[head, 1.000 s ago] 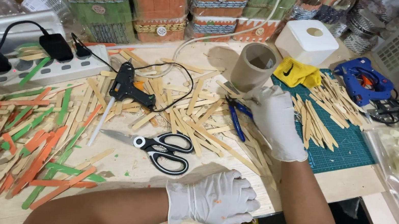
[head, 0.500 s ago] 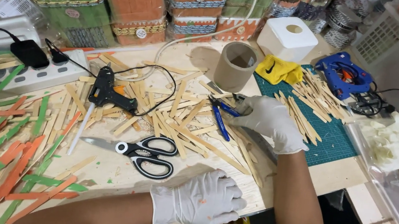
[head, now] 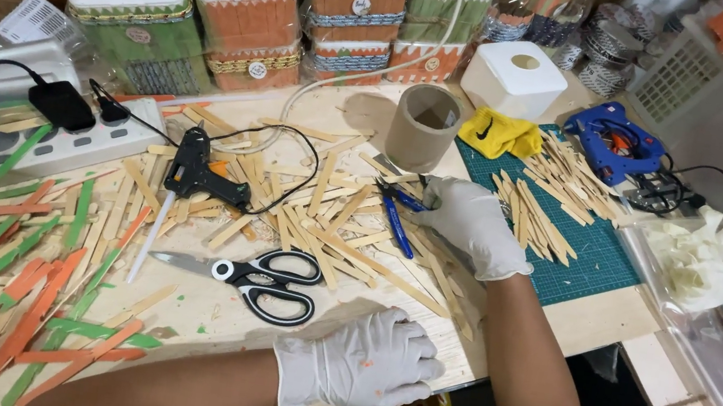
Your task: Preparing and assembling popsicle sticks using scissors and a hot glue gun for a craft project
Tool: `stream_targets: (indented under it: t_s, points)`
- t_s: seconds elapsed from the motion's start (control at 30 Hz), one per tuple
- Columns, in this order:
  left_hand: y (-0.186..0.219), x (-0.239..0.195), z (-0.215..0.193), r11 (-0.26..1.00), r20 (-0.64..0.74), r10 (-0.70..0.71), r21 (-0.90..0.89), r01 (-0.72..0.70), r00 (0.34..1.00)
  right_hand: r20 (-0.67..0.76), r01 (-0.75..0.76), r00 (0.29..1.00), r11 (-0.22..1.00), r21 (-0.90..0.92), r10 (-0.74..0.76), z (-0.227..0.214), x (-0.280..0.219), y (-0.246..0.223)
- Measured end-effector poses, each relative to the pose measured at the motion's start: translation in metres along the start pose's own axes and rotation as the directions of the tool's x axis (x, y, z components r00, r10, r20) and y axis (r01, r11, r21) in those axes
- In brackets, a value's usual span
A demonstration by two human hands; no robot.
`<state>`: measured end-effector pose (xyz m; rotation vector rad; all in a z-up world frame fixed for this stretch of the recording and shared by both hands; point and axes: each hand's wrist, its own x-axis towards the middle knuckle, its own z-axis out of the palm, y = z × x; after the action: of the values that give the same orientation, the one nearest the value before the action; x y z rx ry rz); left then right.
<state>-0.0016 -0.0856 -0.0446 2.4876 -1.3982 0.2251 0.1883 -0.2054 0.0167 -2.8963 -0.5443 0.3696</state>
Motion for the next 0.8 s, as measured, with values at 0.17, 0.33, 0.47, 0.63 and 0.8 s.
stream_targets:
  t_s: [0.17,0.33,0.47,0.63,0.8]
  points:
    - [0.002,0.002,-0.007,0.995,-0.034,-0.055,0.082,0.057,0.998,-0.083,0.016,0.996,1.000,-0.007,-0.017,0.011,0.009,0.008]
    - [0.000,-0.003,-0.005,0.959,-0.117,-0.229,0.142,0.244,0.966,-0.178,-0.069,0.977,0.965,0.253,0.116,-0.005,0.002,0.004]
    - [-0.003,-0.003,0.013,0.817,-0.023,-0.489,0.338,0.467,0.872,-0.209,-0.065,0.954,0.825,0.561,0.217,-0.019,-0.006,-0.003]
    - [-0.007,-0.006,0.011,0.905,-0.080,-0.408,0.092,0.415,0.909,-0.160,0.089,0.979,0.436,0.895,0.129,-0.003,0.008,0.005]
    - [-0.005,-0.005,-0.004,0.928,-0.019,-0.323,-0.203,0.312,0.946,-0.217,0.210,0.959,-0.056,0.976,-0.184,0.029,0.030,0.023]
